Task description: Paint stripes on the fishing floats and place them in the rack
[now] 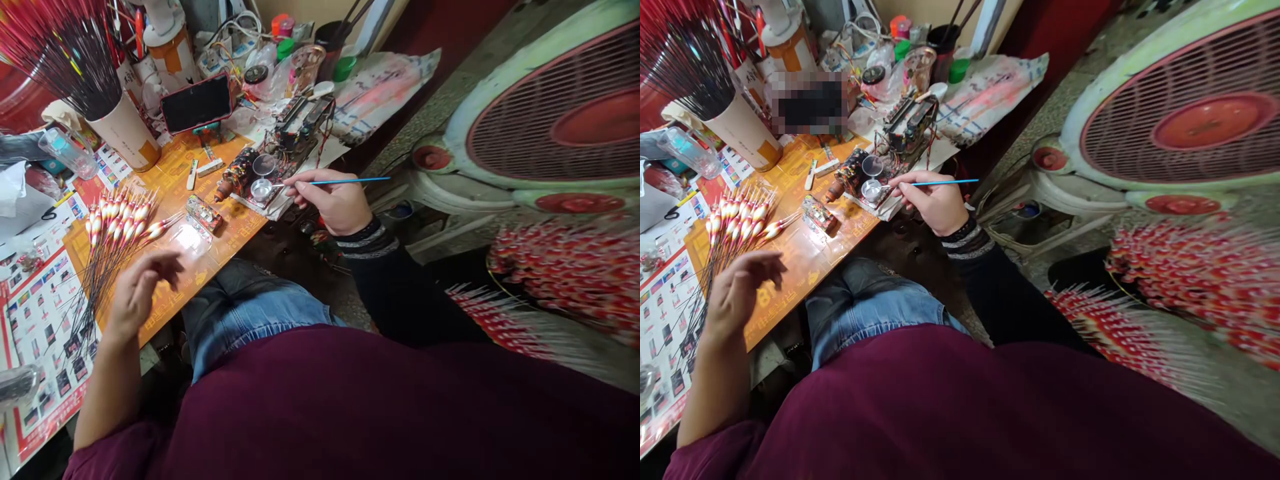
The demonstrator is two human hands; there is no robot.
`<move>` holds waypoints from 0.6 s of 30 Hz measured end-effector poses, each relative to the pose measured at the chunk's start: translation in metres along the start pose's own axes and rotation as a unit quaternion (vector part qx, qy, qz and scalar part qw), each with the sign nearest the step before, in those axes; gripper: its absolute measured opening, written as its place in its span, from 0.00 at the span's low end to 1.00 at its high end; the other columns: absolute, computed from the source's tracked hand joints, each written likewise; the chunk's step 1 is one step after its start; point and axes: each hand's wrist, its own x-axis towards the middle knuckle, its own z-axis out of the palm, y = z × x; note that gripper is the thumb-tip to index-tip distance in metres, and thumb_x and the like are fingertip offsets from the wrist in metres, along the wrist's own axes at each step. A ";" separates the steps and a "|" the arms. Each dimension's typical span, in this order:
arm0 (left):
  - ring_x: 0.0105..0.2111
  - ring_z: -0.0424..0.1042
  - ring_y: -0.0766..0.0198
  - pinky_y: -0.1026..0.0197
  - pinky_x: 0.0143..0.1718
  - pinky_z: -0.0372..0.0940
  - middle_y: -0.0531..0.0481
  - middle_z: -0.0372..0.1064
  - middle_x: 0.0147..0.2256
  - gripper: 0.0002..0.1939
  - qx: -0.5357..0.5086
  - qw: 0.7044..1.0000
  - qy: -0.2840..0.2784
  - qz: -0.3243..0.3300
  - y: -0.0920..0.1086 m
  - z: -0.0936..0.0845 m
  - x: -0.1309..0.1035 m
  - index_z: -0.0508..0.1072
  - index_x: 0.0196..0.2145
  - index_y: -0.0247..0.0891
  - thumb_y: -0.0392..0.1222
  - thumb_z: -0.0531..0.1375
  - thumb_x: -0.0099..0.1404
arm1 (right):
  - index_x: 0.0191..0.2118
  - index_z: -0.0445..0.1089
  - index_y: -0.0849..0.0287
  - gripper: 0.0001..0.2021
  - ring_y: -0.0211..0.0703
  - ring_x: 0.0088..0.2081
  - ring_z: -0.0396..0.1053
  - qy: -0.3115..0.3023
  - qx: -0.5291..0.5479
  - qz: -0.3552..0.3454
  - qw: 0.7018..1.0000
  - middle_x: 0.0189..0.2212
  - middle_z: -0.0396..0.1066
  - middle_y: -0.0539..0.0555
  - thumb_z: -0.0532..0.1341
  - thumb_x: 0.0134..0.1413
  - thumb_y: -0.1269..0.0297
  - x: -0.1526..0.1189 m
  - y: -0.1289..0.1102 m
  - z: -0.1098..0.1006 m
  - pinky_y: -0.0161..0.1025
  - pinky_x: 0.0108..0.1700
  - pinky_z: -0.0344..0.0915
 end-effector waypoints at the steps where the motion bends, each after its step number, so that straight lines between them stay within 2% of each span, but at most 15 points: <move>1: 0.28 0.71 0.65 0.63 0.28 0.69 0.43 0.73 0.38 0.33 -0.115 0.990 -0.080 -0.008 0.010 0.017 -0.009 0.72 0.54 0.37 0.68 0.51 0.70 | 0.37 0.78 0.58 0.10 0.34 0.25 0.68 0.003 0.001 0.004 1.000 0.28 0.76 0.53 0.66 0.54 0.57 0.000 0.000 -0.001 0.33 0.26 0.66; 2: 0.25 0.68 0.67 0.66 0.23 0.65 0.43 0.73 0.37 0.36 -0.221 0.961 -0.162 -0.026 0.019 0.034 -0.017 0.71 0.54 0.37 0.71 0.49 0.68 | 0.36 0.79 0.58 0.09 0.34 0.24 0.68 0.011 0.006 0.006 1.000 0.27 0.76 0.54 0.66 0.53 0.58 -0.001 0.001 -0.002 0.33 0.26 0.65; 4: 0.20 0.62 0.72 0.70 0.17 0.58 0.43 0.72 0.35 0.41 -0.381 0.872 -0.300 -0.066 0.037 0.066 -0.032 0.70 0.56 0.36 0.76 0.51 0.63 | 0.34 0.79 0.58 0.07 0.34 0.23 0.67 0.040 0.030 0.000 0.999 0.26 0.76 0.55 0.66 0.52 0.60 -0.002 0.000 -0.002 0.34 0.25 0.64; 7: 0.16 0.54 0.75 0.71 0.13 0.50 0.44 0.71 0.32 0.50 -0.495 0.760 -0.402 -0.122 0.060 0.097 -0.042 0.69 0.56 0.34 0.82 0.47 0.58 | 0.32 0.78 0.57 0.06 0.34 0.21 0.64 0.089 0.077 -0.034 0.992 0.23 0.74 0.55 0.65 0.50 0.62 -0.007 -0.004 0.005 0.35 0.23 0.60; 10: 0.17 0.59 0.71 0.68 0.15 0.54 0.44 0.71 0.31 0.56 -0.504 0.692 -0.496 -0.148 0.072 0.107 -0.039 0.67 0.58 0.30 0.84 0.49 0.53 | 0.33 0.78 0.56 0.07 0.34 0.21 0.64 0.102 0.088 -0.077 0.988 0.23 0.72 0.53 0.65 0.53 0.59 -0.016 -0.008 0.019 0.35 0.22 0.58; 12: 0.20 0.64 0.68 0.68 0.16 0.57 0.44 0.71 0.31 0.54 -0.503 0.672 -0.521 -0.155 0.073 0.108 -0.037 0.68 0.56 0.29 0.83 0.53 0.53 | 0.35 0.78 0.54 0.08 0.34 0.22 0.65 0.083 0.084 -0.106 0.987 0.24 0.71 0.51 0.65 0.56 0.56 -0.024 -0.010 0.032 0.35 0.23 0.59; 14: 0.21 0.66 0.68 0.69 0.17 0.57 0.45 0.70 0.31 0.49 -0.526 0.656 -0.519 -0.152 0.070 0.110 -0.037 0.70 0.53 0.29 0.79 0.58 0.54 | 0.37 0.77 0.52 0.08 0.34 0.23 0.64 0.045 0.091 -0.131 0.986 0.25 0.71 0.49 0.64 0.59 0.55 -0.031 -0.012 0.047 0.35 0.24 0.61; 16: 0.18 0.64 0.71 0.70 0.16 0.57 0.46 0.69 0.31 0.43 -0.564 0.632 -0.510 -0.147 0.064 0.115 -0.040 0.71 0.49 0.29 0.74 0.62 0.56 | 0.39 0.78 0.51 0.08 0.34 0.23 0.65 0.007 0.103 -0.153 0.983 0.27 0.72 0.49 0.63 0.62 0.56 -0.036 -0.013 0.063 0.36 0.26 0.65; 18: 0.15 0.57 0.76 0.72 0.13 0.52 0.47 0.69 0.30 0.36 -0.612 0.624 -0.459 -0.159 0.056 0.121 -0.045 0.71 0.46 0.29 0.70 0.61 0.61 | 0.40 0.78 0.52 0.09 0.35 0.26 0.67 -0.022 0.108 -0.178 0.978 0.29 0.73 0.51 0.61 0.63 0.57 -0.038 -0.014 0.081 0.38 0.30 0.69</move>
